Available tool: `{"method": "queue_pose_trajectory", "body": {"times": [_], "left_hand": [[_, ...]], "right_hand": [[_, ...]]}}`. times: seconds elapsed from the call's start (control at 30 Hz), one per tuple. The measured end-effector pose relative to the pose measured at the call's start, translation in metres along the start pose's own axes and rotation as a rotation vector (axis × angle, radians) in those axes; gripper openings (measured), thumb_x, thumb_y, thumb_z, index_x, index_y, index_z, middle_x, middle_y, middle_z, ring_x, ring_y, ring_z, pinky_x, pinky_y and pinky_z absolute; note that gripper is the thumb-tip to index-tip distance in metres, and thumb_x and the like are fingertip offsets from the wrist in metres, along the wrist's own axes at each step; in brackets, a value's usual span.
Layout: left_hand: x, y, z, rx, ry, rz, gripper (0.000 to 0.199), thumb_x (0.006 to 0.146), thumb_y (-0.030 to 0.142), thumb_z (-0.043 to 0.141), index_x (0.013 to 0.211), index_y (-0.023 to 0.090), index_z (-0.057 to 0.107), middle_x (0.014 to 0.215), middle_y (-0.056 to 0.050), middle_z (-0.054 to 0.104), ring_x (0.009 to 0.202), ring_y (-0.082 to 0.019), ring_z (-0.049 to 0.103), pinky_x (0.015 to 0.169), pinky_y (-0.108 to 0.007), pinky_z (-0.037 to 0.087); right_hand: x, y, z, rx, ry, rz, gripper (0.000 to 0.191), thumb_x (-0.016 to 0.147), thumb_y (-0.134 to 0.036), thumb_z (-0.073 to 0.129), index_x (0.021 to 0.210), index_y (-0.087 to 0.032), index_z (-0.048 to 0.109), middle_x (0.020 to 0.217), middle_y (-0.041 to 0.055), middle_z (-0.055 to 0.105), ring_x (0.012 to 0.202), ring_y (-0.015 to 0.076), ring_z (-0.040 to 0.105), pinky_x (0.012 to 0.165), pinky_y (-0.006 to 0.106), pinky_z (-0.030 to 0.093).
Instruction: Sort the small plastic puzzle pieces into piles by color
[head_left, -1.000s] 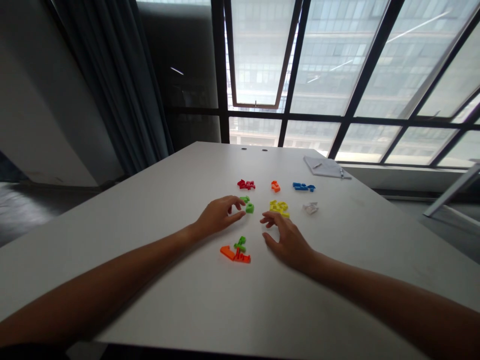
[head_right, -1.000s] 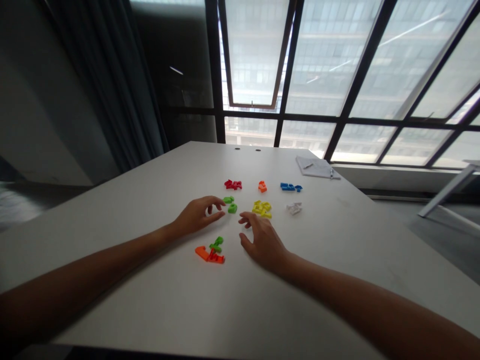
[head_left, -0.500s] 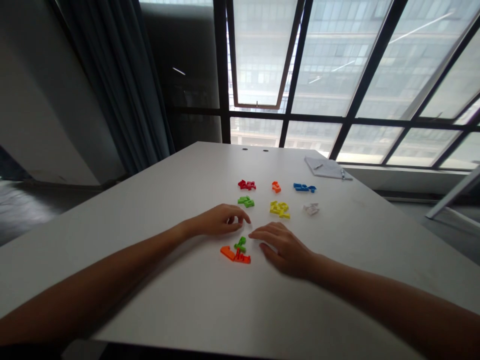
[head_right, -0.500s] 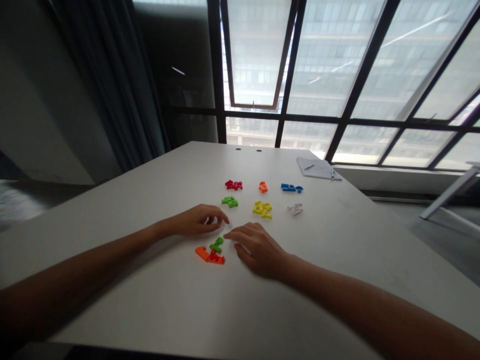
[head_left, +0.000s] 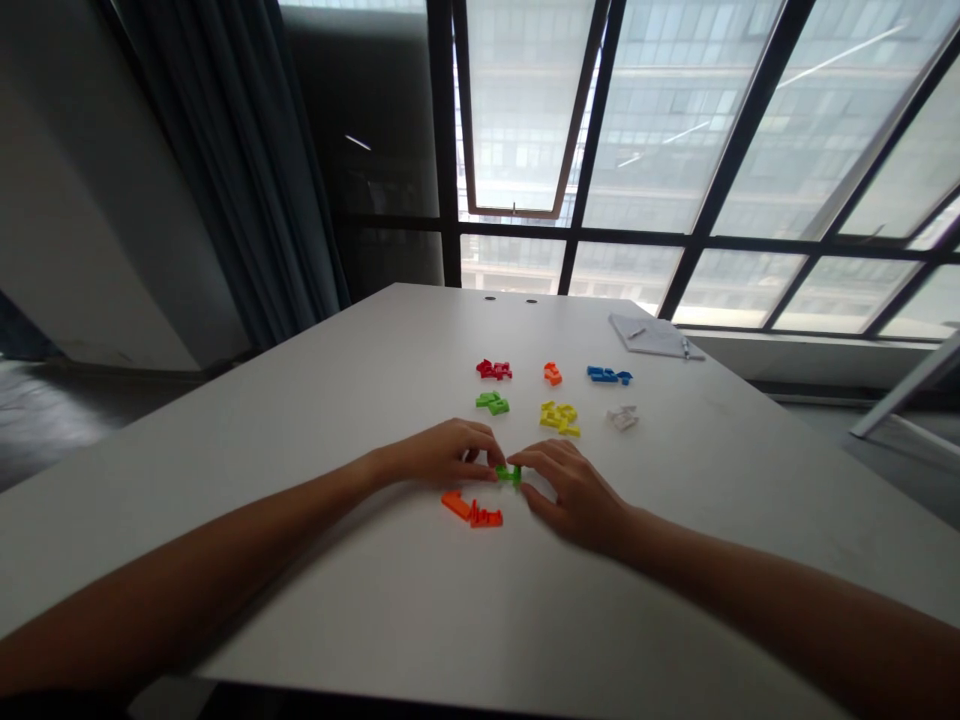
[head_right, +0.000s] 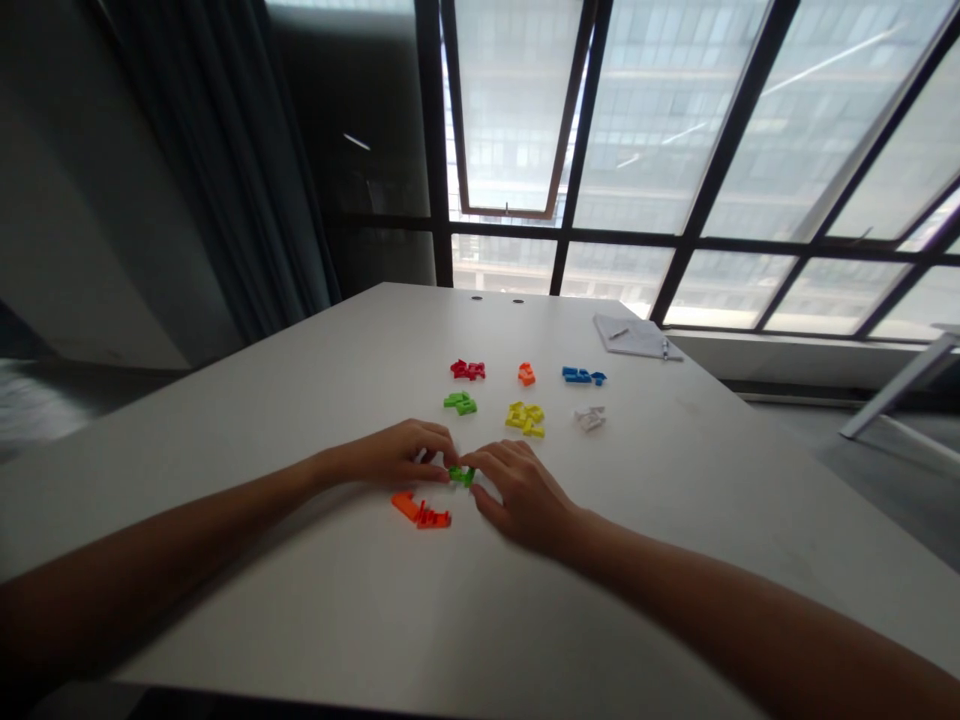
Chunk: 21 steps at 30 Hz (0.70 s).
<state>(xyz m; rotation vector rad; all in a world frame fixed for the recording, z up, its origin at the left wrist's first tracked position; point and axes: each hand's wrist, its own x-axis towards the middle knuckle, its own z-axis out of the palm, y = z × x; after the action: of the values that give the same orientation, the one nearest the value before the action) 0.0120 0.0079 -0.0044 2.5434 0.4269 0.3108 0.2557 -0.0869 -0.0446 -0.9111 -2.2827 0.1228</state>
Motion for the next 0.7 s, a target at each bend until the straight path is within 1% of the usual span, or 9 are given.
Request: {"method": "queue_pose_trajectory", "body": {"times": [0.07, 0.17, 0.27, 0.37, 0.53, 0.63, 0.7], "left_hand": [[0.001, 0.004, 0.001, -0.014, 0.031, -0.009, 0.030, 0.097, 0.046, 0.063, 0.107, 0.021, 0.076, 0.096, -0.005, 0.070, 0.076, -0.013, 0.062, 0.066, -0.022, 0.047], [0.002, 0.007, 0.004, -0.017, 0.094, -0.006, 0.029, 0.097, 0.045, 0.064, 0.108, 0.021, 0.075, 0.096, -0.005, 0.070, 0.075, -0.013, 0.061, 0.065, -0.021, 0.046], [0.003, 0.007, 0.007, 0.003, 0.162, -0.006, 0.027, 0.095, 0.044, 0.066, 0.109, 0.022, 0.074, 0.095, -0.004, 0.069, 0.070, -0.011, 0.058, 0.063, -0.021, 0.045], [0.003, 0.007, 0.009, 0.018, 0.215, -0.006, 0.027, 0.094, 0.043, 0.069, 0.110, 0.023, 0.074, 0.096, -0.003, 0.068, 0.071, -0.011, 0.057, 0.062, -0.021, 0.045], [0.002, 0.011, 0.012, 0.081, 0.275, 0.037, 0.026, 0.095, 0.042, 0.067, 0.112, 0.023, 0.074, 0.096, -0.004, 0.068, 0.074, -0.012, 0.060, 0.065, -0.022, 0.049], [0.000, 0.013, 0.013, 0.145, 0.333, 0.068, 0.029, 0.096, 0.041, 0.066, 0.118, 0.022, 0.069, 0.106, -0.006, 0.069, 0.075, -0.012, 0.061, 0.066, -0.023, 0.052], [-0.001, 0.013, 0.014, 0.223, 0.351, 0.122, 0.028, 0.097, 0.039, 0.064, 0.120, 0.022, 0.066, 0.111, -0.006, 0.069, 0.080, -0.014, 0.064, 0.069, -0.024, 0.053]], "right_hand": [[0.000, 0.000, -0.001, 0.004, 0.020, 0.004, 0.033, 0.091, -0.014, 0.064, 0.124, -0.022, 0.061, 0.115, 0.0095, 0.070, 0.104, 0.0260, 0.064, 0.094, 0.045, 0.051], [-0.001, 0.001, 0.000, 0.025, 0.086, 0.025, 0.033, 0.091, -0.014, 0.063, 0.122, -0.023, 0.060, 0.112, 0.0093, 0.069, 0.104, 0.0264, 0.064, 0.094, 0.046, 0.053], [-0.002, 0.005, 0.001, 0.046, 0.179, 0.054, 0.042, 0.089, -0.013, 0.063, 0.129, -0.024, 0.054, 0.117, 0.0107, 0.066, 0.105, 0.0260, 0.064, 0.093, 0.046, 0.055], [-0.003, 0.007, 0.003, 0.047, 0.234, 0.067, 0.051, 0.088, -0.014, 0.064, 0.136, -0.024, 0.049, 0.124, 0.0122, 0.063, 0.106, 0.0256, 0.064, 0.094, 0.045, 0.056], [-0.002, 0.006, 0.002, 0.026, 0.248, 0.071, 0.044, 0.089, -0.016, 0.065, 0.131, -0.025, 0.052, 0.114, 0.0100, 0.067, 0.102, 0.0256, 0.066, 0.093, 0.046, 0.056], [-0.001, 0.005, 0.001, 0.054, 0.257, 0.117, 0.043, 0.090, -0.019, 0.066, 0.130, -0.025, 0.051, 0.112, 0.0098, 0.069, 0.099, 0.0253, 0.067, 0.091, 0.045, 0.057], [0.000, 0.006, 0.001, 0.103, 0.257, 0.163, 0.042, 0.091, -0.023, 0.067, 0.130, -0.024, 0.051, 0.112, 0.0099, 0.070, 0.099, 0.0248, 0.068, 0.090, 0.044, 0.057]]}}
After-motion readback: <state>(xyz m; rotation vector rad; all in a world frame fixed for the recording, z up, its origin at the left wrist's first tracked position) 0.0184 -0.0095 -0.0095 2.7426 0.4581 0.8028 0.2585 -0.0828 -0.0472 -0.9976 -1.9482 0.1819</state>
